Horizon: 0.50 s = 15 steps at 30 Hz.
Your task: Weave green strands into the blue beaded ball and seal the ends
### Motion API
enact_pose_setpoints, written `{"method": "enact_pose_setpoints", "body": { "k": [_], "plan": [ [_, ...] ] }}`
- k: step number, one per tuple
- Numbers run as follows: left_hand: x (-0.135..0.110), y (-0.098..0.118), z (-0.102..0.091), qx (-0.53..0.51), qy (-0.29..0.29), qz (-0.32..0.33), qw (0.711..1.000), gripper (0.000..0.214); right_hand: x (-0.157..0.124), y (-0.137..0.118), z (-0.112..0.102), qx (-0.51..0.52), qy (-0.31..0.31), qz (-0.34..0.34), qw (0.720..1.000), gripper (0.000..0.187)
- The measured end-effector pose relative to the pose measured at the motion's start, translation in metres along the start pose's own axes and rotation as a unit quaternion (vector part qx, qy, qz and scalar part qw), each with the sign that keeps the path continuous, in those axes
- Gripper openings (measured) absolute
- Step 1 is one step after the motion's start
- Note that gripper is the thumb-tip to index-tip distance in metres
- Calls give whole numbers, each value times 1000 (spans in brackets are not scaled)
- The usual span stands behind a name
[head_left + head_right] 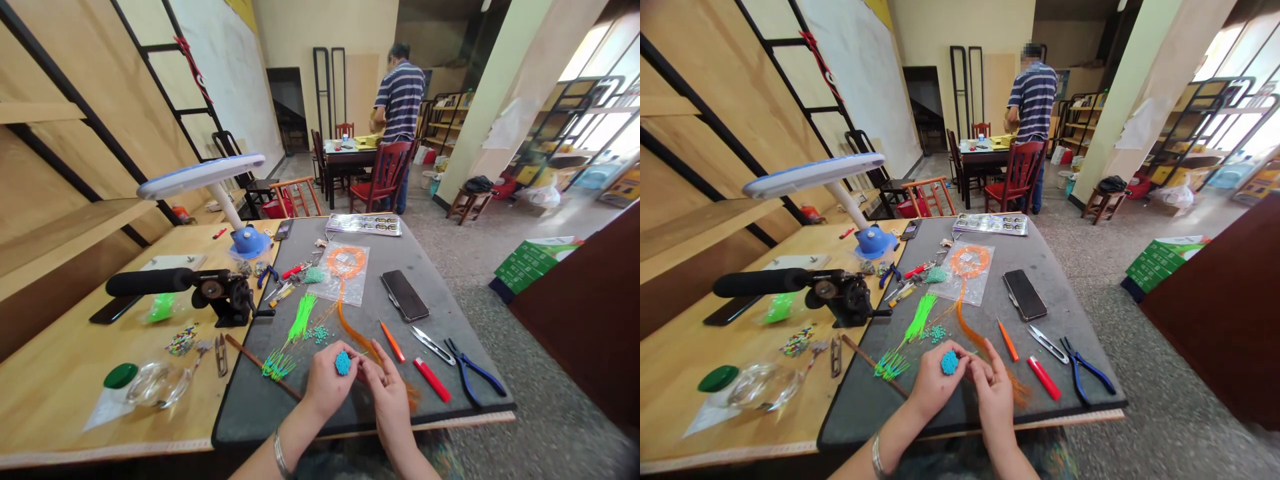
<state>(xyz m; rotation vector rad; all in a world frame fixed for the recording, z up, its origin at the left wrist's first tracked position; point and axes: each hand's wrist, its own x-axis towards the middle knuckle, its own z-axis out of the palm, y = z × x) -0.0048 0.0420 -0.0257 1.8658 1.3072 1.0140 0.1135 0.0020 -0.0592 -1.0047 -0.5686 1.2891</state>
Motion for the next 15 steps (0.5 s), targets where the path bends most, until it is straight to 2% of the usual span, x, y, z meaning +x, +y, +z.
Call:
{"method": "enact_pose_setpoints", "body": {
  "k": [4, 15],
  "plan": [
    [-1, -1, 1, 13, -2, -6, 1000, 7, -2, -2, 2, -37, -4, -5, 999, 72],
    [1, -1, -2, 48, -5, 4, 999, 8, 0, 4, 0, -63, 5, -17, 998, 58]
  ]
}}
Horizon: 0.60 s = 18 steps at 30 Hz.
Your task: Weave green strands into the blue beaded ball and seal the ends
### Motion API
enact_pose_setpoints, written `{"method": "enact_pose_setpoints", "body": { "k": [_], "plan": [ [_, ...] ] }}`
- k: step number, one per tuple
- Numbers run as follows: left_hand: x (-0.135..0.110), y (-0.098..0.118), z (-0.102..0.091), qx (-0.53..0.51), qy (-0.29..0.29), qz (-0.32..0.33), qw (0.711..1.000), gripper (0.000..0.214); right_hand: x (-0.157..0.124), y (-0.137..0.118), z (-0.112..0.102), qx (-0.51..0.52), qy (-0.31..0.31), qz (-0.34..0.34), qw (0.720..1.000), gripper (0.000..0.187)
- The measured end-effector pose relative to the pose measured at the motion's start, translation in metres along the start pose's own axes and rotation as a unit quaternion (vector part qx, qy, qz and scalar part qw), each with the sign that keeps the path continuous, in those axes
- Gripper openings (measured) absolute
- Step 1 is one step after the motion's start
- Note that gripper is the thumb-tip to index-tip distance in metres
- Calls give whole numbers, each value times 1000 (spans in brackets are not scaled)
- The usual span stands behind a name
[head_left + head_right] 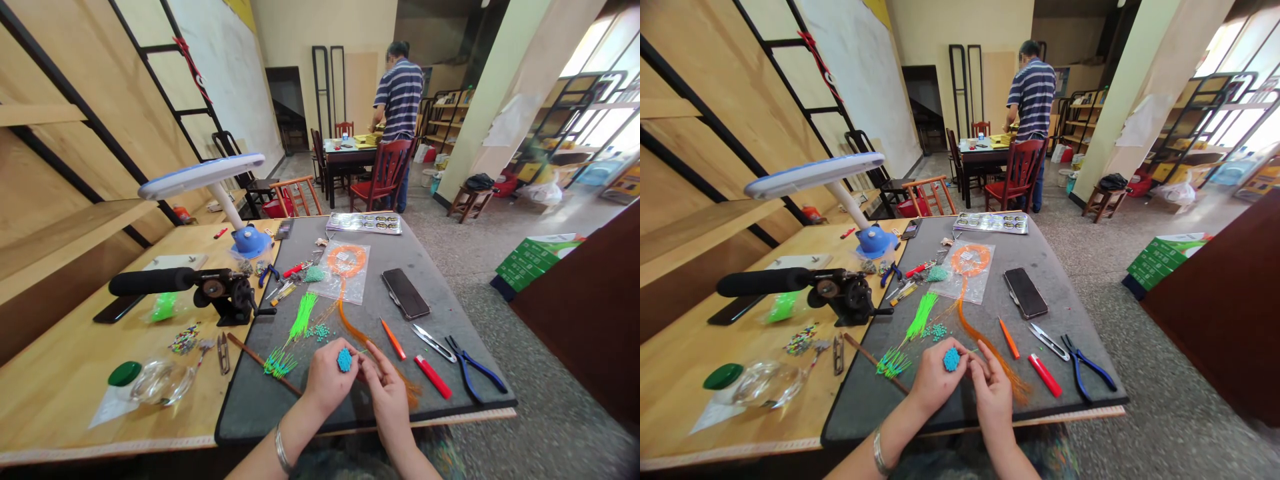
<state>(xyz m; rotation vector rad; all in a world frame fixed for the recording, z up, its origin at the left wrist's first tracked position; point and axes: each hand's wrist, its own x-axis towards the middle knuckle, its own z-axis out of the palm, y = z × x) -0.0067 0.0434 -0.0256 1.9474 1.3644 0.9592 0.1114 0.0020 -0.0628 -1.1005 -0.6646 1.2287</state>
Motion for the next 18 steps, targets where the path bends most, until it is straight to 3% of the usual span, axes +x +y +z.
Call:
{"method": "enact_pose_setpoints", "body": {
  "k": [14, 16, 18],
  "plan": [
    [3, -4, 1, -9, -1, 7, 1000, 8, 2, 0, 0, 5, -9, -2, 1000, 57],
    [4, -5, 0, -7, 2, 8, 1000, 9, 6, -5, -10, -48, 3, -30, 998, 51],
    [5, -5, -3, 1, 3, 7, 1000, 9, 12, -16, -29, -179, 34, -90, 979, 39]
  ]
}}
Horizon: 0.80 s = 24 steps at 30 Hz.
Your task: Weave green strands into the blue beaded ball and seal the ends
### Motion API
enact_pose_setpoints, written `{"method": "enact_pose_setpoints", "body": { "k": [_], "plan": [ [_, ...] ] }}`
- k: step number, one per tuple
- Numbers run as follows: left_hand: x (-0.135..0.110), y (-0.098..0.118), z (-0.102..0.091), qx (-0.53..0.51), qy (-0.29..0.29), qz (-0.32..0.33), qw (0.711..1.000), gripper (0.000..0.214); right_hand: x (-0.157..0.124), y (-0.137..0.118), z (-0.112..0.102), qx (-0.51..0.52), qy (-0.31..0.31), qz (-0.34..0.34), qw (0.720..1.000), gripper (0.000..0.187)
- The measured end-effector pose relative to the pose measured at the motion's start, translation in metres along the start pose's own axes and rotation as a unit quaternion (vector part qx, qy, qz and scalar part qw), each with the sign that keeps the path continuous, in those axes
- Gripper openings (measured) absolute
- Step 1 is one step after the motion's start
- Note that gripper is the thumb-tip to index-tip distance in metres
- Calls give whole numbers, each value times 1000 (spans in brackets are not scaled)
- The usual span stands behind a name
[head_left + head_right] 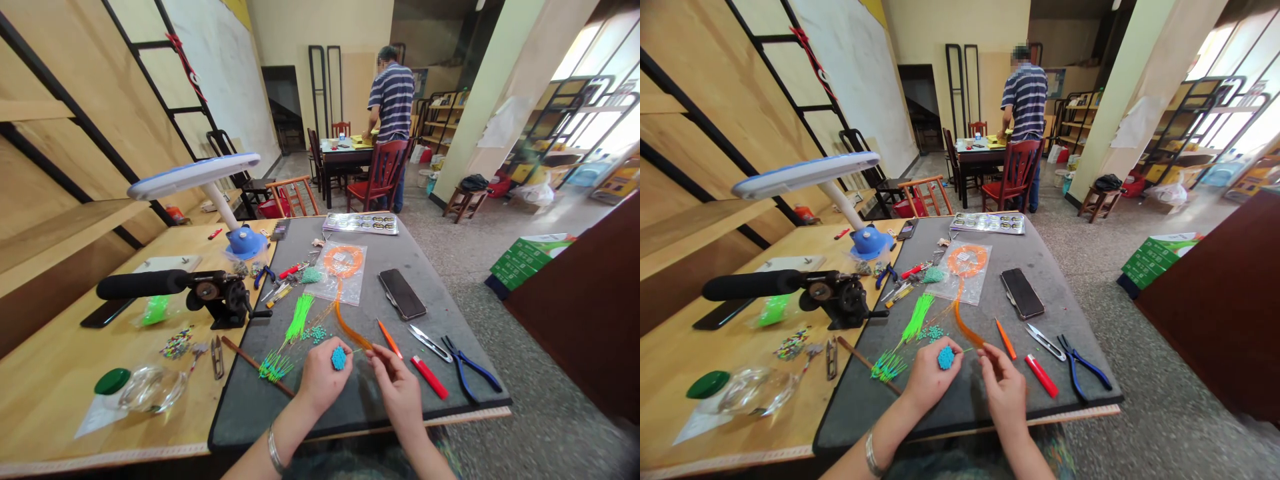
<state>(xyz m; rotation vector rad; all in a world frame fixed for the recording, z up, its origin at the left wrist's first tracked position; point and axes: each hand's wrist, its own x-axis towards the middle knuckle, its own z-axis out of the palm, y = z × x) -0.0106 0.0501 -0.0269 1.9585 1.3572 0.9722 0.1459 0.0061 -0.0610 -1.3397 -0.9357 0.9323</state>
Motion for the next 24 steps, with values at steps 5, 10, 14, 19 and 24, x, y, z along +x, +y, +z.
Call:
{"method": "enact_pose_setpoints", "body": {
  "k": [5, 10, 14, 19, 24],
  "plan": [
    [4, -2, -7, 16, -10, 4, 1000, 10, 17, -10, -69, -448, 32, -149, 881, 21],
    [6, 2, -11, 18, -22, 14, 999, 10, 16, -2, -94, -632, -9, -143, 762, 18],
    [8, 7, -12, 25, -29, 26, 999, 11, 19, 2, -90, -553, 19, -153, 819, 20],
    [13, 12, -13, 37, -36, 57, 997, 11, 16, -7, -58, -182, -66, -14, 981, 22],
    [12, 16, -13, 54, -40, 86, 994, 10, 13, -10, -1, 33, -89, 168, 981, 60]
  ]
}}
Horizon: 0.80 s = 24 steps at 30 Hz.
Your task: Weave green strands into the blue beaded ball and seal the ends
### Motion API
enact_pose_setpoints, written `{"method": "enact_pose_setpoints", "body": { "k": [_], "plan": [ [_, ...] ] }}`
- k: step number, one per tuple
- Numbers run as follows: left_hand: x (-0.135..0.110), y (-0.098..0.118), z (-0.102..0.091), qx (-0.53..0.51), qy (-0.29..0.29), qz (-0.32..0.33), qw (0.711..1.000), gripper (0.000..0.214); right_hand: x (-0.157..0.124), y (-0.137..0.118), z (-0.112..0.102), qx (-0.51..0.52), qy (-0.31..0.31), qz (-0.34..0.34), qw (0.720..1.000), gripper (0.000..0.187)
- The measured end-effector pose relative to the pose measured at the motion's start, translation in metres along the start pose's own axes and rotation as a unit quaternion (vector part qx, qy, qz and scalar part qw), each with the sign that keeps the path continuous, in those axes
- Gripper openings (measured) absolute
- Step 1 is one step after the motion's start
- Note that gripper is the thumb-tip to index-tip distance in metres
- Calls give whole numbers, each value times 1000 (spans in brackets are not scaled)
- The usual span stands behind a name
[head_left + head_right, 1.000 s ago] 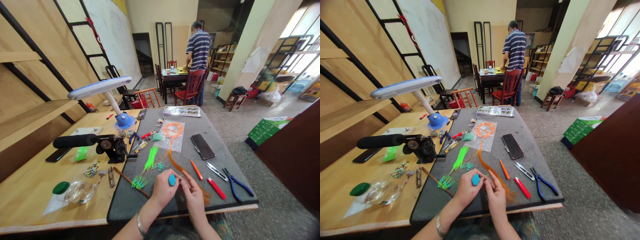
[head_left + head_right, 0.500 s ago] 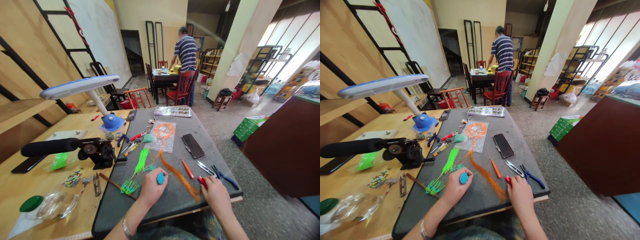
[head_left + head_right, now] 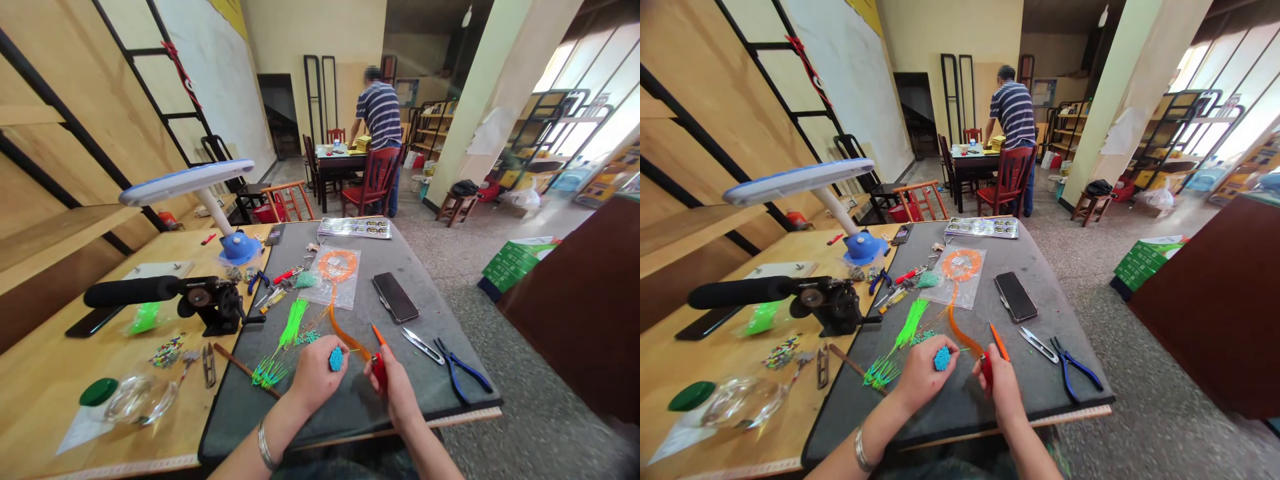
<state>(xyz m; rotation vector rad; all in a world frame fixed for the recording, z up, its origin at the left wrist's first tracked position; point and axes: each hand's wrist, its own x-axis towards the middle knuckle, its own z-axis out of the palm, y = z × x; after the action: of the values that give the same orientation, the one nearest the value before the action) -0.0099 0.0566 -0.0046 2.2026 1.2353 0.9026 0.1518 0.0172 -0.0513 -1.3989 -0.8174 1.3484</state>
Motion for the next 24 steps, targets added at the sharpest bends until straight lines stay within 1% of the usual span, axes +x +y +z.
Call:
{"method": "enact_pose_setpoints", "body": {
  "k": [2, 5, 9, 14, 18, 24],
  "plan": [
    [0, 1, 1, 7, -3, 10, 1000, 10, 4, 1, 14, 10, 14, 30, 999, 64],
    [0, 2, 1, 11, -8, 20, 1000, 11, 10, 2, 22, 0, 26, 33, 999, 59],
    [0, 1, 1, 17, -11, 21, 1000, 10, 14, 5, 22, -8, 38, 12, 999, 53],
    [0, -1, 1, 25, -16, 23, 999, 9, 15, 8, 21, -18, 22, -16, 999, 53],
    [-1, -2, 2, 32, -17, 23, 999, 10, 15, 7, 21, -22, 13, -22, 999, 53],
    [-2, -3, 2, 34, -14, 26, 999, 9, 14, 4, 23, -39, 10, -10, 999, 54]
  ]
}}
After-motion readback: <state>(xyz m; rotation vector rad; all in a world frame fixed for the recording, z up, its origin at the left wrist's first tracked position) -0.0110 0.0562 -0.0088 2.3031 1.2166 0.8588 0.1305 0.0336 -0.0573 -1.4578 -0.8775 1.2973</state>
